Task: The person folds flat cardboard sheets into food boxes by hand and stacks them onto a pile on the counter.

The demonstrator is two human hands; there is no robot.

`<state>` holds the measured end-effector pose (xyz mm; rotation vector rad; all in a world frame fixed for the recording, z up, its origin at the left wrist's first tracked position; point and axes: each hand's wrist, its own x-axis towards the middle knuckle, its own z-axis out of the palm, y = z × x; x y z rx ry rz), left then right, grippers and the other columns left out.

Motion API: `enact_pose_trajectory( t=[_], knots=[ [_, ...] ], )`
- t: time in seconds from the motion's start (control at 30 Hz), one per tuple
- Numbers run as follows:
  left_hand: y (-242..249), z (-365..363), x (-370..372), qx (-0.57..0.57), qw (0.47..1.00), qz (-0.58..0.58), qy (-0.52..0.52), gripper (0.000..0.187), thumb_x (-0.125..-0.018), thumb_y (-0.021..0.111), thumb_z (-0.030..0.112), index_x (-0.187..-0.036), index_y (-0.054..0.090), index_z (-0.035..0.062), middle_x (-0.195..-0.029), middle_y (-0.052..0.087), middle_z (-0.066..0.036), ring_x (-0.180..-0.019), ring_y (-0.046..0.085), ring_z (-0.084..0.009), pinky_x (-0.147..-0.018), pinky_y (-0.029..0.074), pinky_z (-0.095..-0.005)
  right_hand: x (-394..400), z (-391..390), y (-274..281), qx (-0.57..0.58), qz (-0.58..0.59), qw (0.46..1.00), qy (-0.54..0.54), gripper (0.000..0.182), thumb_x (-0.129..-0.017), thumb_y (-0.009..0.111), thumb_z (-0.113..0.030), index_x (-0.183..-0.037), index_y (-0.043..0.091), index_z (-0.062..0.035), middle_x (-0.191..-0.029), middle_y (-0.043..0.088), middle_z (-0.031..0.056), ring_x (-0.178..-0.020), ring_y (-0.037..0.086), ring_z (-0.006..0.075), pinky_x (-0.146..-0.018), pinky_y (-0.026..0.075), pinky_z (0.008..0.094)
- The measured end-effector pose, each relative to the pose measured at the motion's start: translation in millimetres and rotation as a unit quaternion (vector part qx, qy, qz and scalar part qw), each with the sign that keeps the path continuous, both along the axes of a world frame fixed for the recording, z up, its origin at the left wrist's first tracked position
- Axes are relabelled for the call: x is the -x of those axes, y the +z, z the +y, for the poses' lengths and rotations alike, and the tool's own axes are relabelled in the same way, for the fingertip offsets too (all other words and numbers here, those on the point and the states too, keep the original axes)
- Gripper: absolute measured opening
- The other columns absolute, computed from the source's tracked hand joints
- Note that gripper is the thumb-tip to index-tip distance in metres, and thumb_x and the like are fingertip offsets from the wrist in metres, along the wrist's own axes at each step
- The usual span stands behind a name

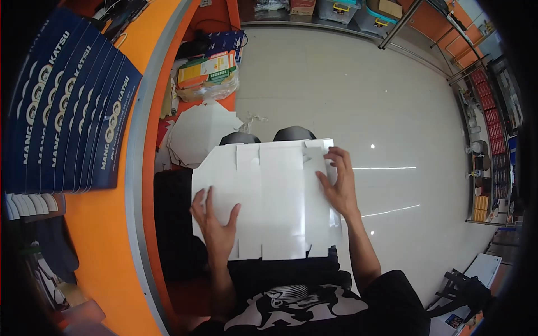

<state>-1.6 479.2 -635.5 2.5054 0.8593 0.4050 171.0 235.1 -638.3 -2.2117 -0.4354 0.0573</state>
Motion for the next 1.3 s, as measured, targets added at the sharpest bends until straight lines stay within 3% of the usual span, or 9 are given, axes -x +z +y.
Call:
enact_pose_trajectory(
  t=[0.13, 0.23, 0.4, 0.43, 0.57, 0.7, 0.87, 1.0, 1.3],
  knots=[
    [0.8, -16.3, -37.3, 0.269, 0.939, -0.172, -0.126, 0.042, -0.086, 0.077, 0.006, -0.126, 0.062, 0.0027, -0.118, 0.062, -0.012, -0.102, 0.064, -0.0204, -0.081, 0.053, -0.0312, 4.8, 0.6, -0.4, 0.0, -0.037, 0.998, 0.045, 0.025, -0.089, 0.066, 0.002, -0.11, 0.052, -0.0006, -0.126, 0.057, 0.0171, -0.122, 0.057, 0.0367, -0.101, 0.048, 0.0455],
    [-16.0, -25.5, -64.2, 0.31, 0.92, -0.19, -0.144, 0.052, -0.091, 0.076, 0.013, -0.137, 0.054, 0.0056, -0.106, 0.065, -0.01, -0.09, 0.066, -0.0179, -0.073, 0.053, -0.031, 10.0, -4.8, 17.8, -0.119, 0.241, 0.962, 0.053, 0.006, -0.102, 0.05, 0.0, -0.102, 0.045, -0.0026, -0.115, 0.069, 0.0169, -0.11, 0.066, 0.02, -0.098, 0.048, 0.0341],
    [46.9, -31.8, -89.5, 0.524, 0.83, -0.173, -0.085, 0.071, -0.102, 0.062, 0.031, -0.155, 0.024, 0.0034, -0.07, 0.058, -0.005, -0.058, 0.059, -0.0101, -0.057, 0.049, -0.0251, 34.7, -4.6, 64.2, -0.243, 0.074, 0.957, 0.14, 0.013, -0.099, 0.047, 0.007, -0.102, 0.041, -0.0047, -0.11, 0.069, 0.0254, -0.105, 0.068, 0.031, -0.092, 0.052, 0.0409],
    [57.3, -33.9, -90.7, 0.502, 0.834, -0.204, -0.103, 0.058, -0.101, 0.063, 0.035, -0.144, 0.042, -0.0002, -0.067, 0.056, -0.004, -0.056, 0.058, -0.0097, -0.058, 0.049, -0.0241, 39.4, -5.8, 73.1, -0.261, 0.02, 0.951, 0.166, 0.017, -0.092, 0.05, 0.011, -0.098, 0.043, -0.0032, -0.108, 0.07, 0.0255, -0.102, 0.07, 0.0339, -0.09, 0.054, 0.0422],
    [93.4, -41.0, -95.6, 0.49, 0.827, -0.246, -0.125, 0.024, -0.096, 0.071, 0.021, -0.094, 0.059, -0.0001, -0.067, 0.055, -0.001, -0.062, 0.061, -0.0095, -0.062, 0.053, -0.0235, 52.6, -2.8, 103.7, -0.284, -0.112, 0.928, 0.212, 0.023, -0.08, 0.059, 0.014, -0.097, 0.049, 0.0014, -0.099, 0.07, 0.0261, -0.09, 0.072, 0.0382, -0.076, 0.06, 0.0439],
    [105.1, -51.1, -98.0, 0.45, 0.837, -0.273, -0.152, 0.018, -0.092, 0.072, 0.006, -0.098, 0.056, -0.0007, -0.079, 0.059, -0.005, -0.072, 0.064, -0.0109, -0.064, 0.054, -0.0243, 60.6, -7.9, 107.7, -0.242, -0.179, 0.949, 0.094, 0.028, -0.083, 0.065, 0.011, -0.111, 0.063, 0.0084, -0.089, 0.068, 0.0199, -0.08, 0.072, 0.0306, -0.069, 0.058, 0.0363],
    [94.0, -72.4, -102.6, 0.568, 0.701, -0.422, -0.081, 0.029, -0.09, 0.064, -0.009, -0.116, 0.053, -0.0033, -0.114, 0.058, -0.014, -0.099, 0.067, -0.0183, -0.076, 0.056, -0.0249, 60.7, -9.3, 100.2, -0.177, -0.112, 0.978, 0.011, 0.032, -0.081, 0.063, 0.015, -0.111, 0.07, 0.0068, -0.094, 0.067, 0.0186, -0.08, 0.07, 0.0247, -0.067, 0.058, 0.0305],
    [58.1, -77.4, -89.4, 0.716, 0.627, -0.306, -0.027, 0.029, -0.099, 0.061, -0.001, -0.127, 0.057, -0.0032, -0.118, 0.064, -0.01, -0.101, 0.067, -0.0148, -0.082, 0.058, -0.0285, 57.6, -6.3, 86.8, -0.065, -0.158, 0.982, 0.081, 0.055, -0.072, 0.067, 0.012, -0.125, 0.068, -0.0031, -0.113, 0.062, 0.0185, -0.088, 0.067, 0.0286, -0.067, 0.062, 0.0338],
    [32.9, -105.2, -83.1, 0.655, 0.699, -0.267, -0.109, 0.015, -0.1, 0.062, 0.004, -0.108, 0.069, -0.0069, -0.104, 0.065, -0.004, -0.088, 0.06, -0.0079, -0.072, 0.053, -0.0244, 61.2, -5.7, 77.0, 0.094, -0.225, 0.961, 0.132, 0.053, -0.076, 0.081, -0.011, -0.127, 0.068, -0.0085, -0.111, 0.061, 0.011, -0.093, 0.062, 0.0293, -0.067, 0.055, 0.0365]
  ],
)
